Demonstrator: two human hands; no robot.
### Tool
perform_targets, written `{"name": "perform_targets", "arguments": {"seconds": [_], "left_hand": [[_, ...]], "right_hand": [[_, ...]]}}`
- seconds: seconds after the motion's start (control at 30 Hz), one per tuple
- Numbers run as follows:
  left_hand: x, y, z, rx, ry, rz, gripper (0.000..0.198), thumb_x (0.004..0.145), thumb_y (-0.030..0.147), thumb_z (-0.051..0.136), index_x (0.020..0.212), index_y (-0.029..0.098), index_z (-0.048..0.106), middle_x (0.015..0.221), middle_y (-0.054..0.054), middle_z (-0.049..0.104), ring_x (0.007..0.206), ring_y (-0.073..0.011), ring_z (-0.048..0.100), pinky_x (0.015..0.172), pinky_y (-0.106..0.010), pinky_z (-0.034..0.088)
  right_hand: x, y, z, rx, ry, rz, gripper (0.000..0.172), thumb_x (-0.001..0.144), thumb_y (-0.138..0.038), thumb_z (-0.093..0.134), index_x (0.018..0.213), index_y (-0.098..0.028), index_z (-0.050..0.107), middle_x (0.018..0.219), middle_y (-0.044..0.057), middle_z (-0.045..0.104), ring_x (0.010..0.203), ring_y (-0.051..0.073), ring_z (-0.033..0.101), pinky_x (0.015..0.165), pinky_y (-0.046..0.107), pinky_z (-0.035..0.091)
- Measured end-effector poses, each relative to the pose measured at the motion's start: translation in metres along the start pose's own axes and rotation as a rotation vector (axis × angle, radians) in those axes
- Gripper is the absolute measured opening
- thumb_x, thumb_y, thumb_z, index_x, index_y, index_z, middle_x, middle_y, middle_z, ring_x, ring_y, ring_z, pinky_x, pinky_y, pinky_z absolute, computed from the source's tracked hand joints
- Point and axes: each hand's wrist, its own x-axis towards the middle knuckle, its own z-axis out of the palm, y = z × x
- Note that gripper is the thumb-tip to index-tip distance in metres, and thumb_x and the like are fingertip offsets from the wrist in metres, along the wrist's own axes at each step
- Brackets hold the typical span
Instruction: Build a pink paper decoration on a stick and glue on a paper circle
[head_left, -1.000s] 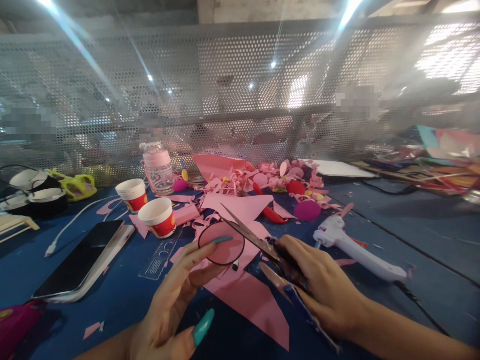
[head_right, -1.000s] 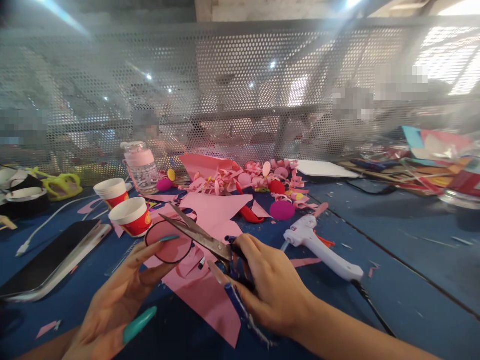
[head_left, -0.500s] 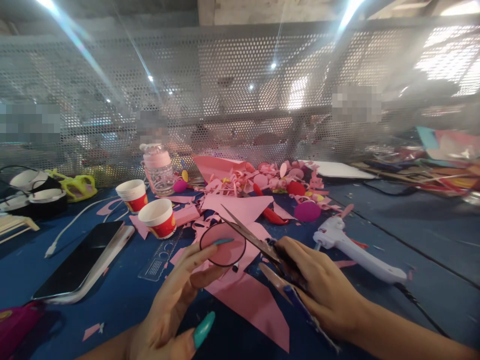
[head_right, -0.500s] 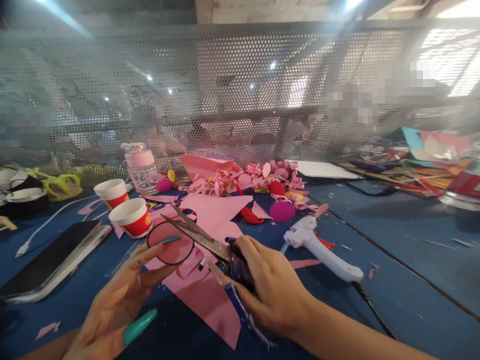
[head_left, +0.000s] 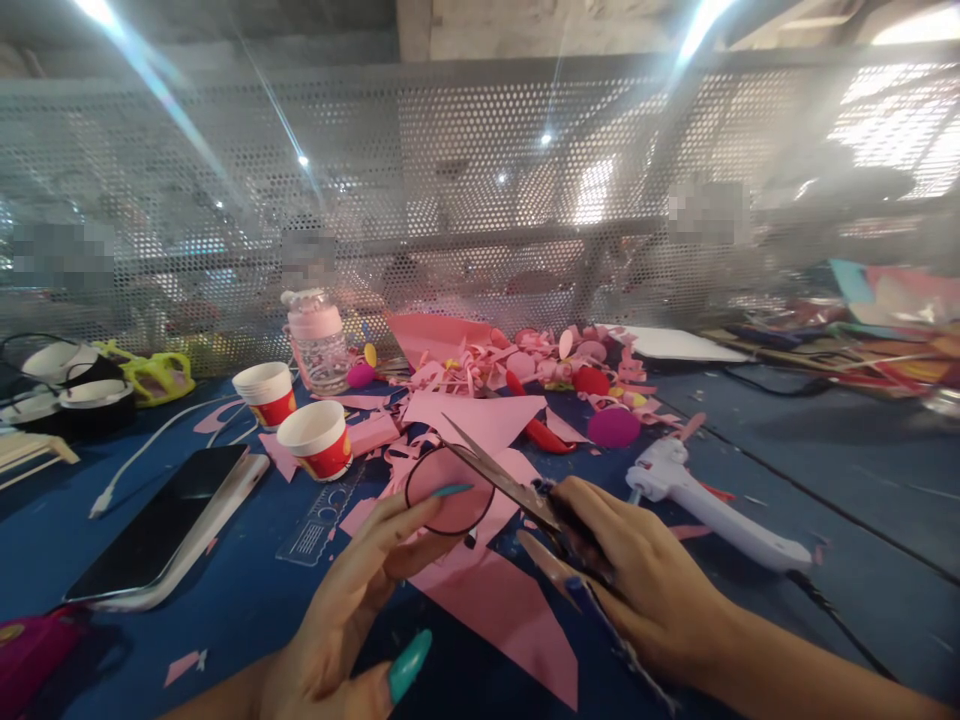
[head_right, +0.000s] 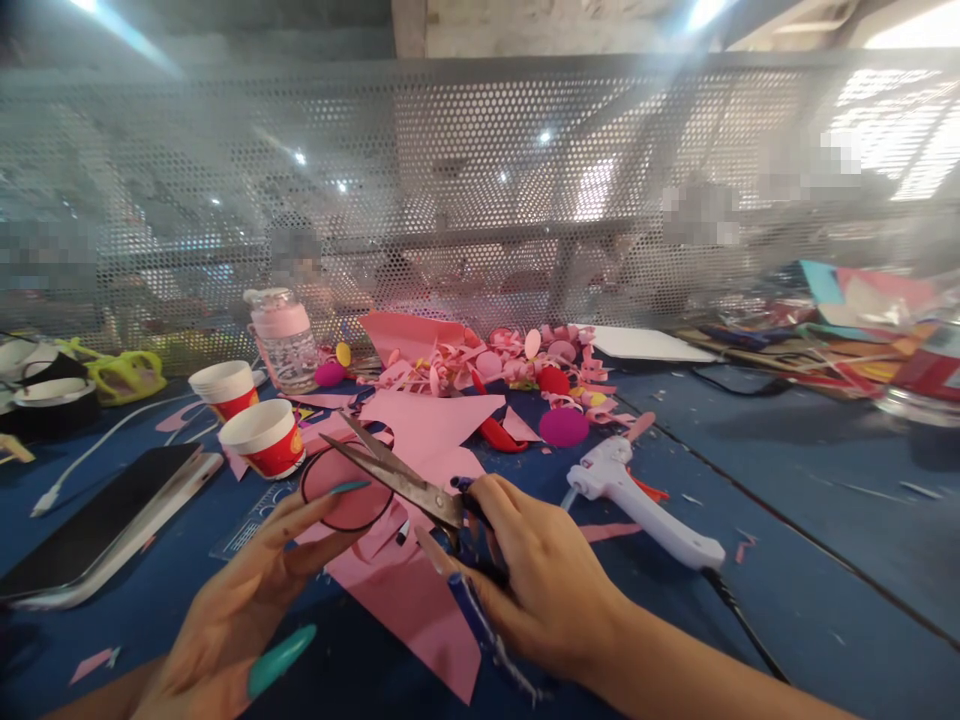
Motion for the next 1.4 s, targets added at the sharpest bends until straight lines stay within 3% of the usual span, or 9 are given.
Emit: {"name": "perform_targets", "arguments": {"seconds": [0.13, 0.57, 1.03, 1.17, 1.3, 1.4], "left_hand": [[-0.001, 0.002, -0.004, -0.021, -0.029, -0.014, 0.06, 0.066, 0.039, 0.069, 0.123, 0.03, 0.051, 0.139, -0.007, 0.039, 0.122, -0.039, 0.04, 0.1, -0.054, 0.031], [-0.001, -0.005, -0.001, -0.014, -0.026, 0.045, 0.055, 0.07, 0.038, 0.066, 0.123, 0.03, 0.051, 0.136, -0.008, 0.043, 0.117, -0.0354, 0.047, 0.099, -0.051, 0.034], [-0.004, -0.031, -0.013, -0.024, 0.002, 0.11, 0.064, 0.065, 0.042, 0.069, 0.124, 0.033, 0.048, 0.136, -0.007, 0.043, 0.115, -0.0365, 0.049, 0.098, -0.053, 0.034], [0.0, -0.031, -0.015, -0.036, -0.032, 0.139, 0.062, 0.065, 0.034, 0.07, 0.124, 0.034, 0.049, 0.136, -0.005, 0.043, 0.114, -0.0342, 0.051, 0.098, -0.047, 0.038], [-0.002, -0.017, -0.007, -0.036, -0.028, 0.182, 0.057, 0.069, 0.036, 0.065, 0.124, 0.031, 0.049, 0.134, -0.006, 0.045, 0.119, -0.0355, 0.045, 0.1, -0.049, 0.035], [-0.003, -0.002, 0.001, -0.012, 0.052, -0.061, 0.051, 0.076, 0.033, 0.059, 0.125, 0.028, 0.045, 0.133, -0.009, 0.046, 0.123, -0.0326, 0.041, 0.103, -0.046, 0.032]], "right_hand": [[-0.001, -0.001, -0.001, -0.018, 0.007, 0.007, 0.032, 0.088, -0.046, 0.03, 0.09, -0.018, 0.044, 0.072, 0.007, 0.059, 0.058, 0.018, 0.055, 0.05, 0.028, 0.042], [-0.001, 0.0, 0.001, 0.022, 0.003, 0.062, 0.025, 0.086, -0.041, 0.037, 0.088, -0.018, 0.047, 0.076, 0.009, 0.061, 0.062, 0.019, 0.057, 0.053, 0.029, 0.043], [0.002, 0.0, -0.002, 0.016, -0.017, 0.043, 0.021, 0.086, -0.039, 0.037, 0.087, -0.019, 0.044, 0.073, 0.006, 0.06, 0.06, 0.018, 0.057, 0.051, 0.027, 0.042], [0.001, 0.0, -0.001, -0.002, -0.012, 0.049, 0.02, 0.086, -0.038, 0.037, 0.084, -0.02, 0.044, 0.07, 0.005, 0.06, 0.057, 0.018, 0.057, 0.05, 0.027, 0.041], [0.001, 0.001, 0.001, -0.011, 0.004, 0.059, 0.017, 0.084, -0.036, 0.039, 0.085, -0.02, 0.045, 0.072, 0.006, 0.061, 0.059, 0.019, 0.057, 0.051, 0.028, 0.041], [0.001, 0.0, 0.002, -0.004, 0.0, 0.091, 0.015, 0.085, -0.035, 0.039, 0.083, -0.02, 0.044, 0.073, 0.006, 0.061, 0.06, 0.018, 0.057, 0.052, 0.028, 0.042]]}}
